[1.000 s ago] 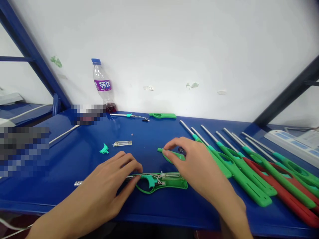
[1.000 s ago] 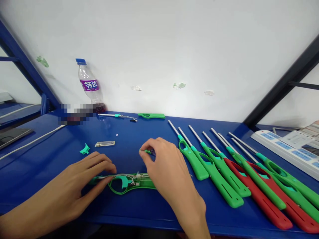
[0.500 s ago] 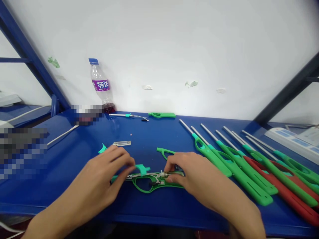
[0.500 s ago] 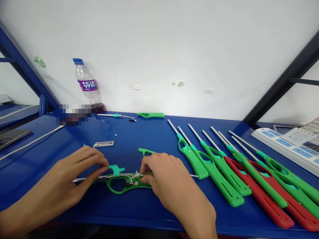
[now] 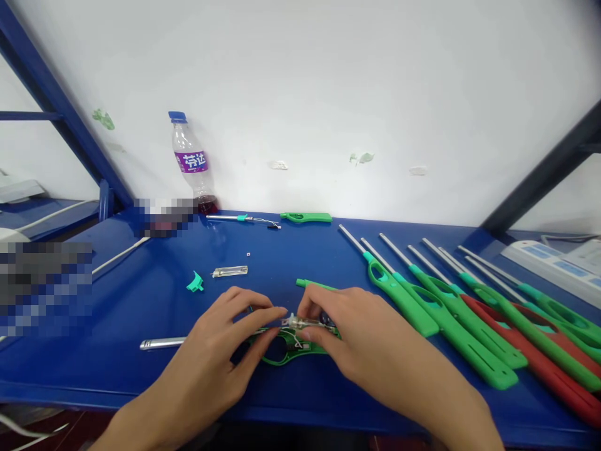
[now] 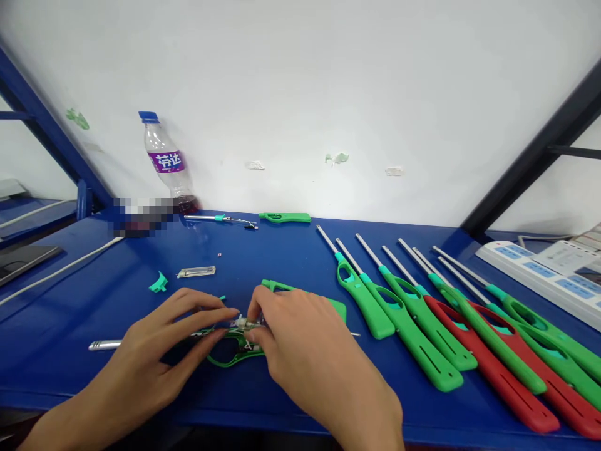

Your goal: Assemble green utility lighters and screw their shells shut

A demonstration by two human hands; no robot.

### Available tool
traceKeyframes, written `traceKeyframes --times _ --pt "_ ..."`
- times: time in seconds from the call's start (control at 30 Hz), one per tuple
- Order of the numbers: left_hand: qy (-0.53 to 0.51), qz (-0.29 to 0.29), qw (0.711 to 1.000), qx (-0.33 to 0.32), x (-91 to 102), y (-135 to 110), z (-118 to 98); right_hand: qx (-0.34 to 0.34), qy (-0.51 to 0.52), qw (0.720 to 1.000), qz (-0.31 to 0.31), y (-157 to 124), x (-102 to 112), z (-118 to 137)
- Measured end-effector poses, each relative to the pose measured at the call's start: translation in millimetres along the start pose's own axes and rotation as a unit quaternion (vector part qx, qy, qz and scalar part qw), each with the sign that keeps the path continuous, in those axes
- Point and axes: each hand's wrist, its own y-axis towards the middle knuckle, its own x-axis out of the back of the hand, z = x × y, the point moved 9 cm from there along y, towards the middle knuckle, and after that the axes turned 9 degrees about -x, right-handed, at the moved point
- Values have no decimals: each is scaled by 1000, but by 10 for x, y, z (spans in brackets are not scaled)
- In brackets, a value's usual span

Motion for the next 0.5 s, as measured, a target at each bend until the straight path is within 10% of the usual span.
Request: traceKeyframes --times 0.5 --pt "-4 49 998 -34 -128 -83 -12 33 -19 998 -42 -44 92 71"
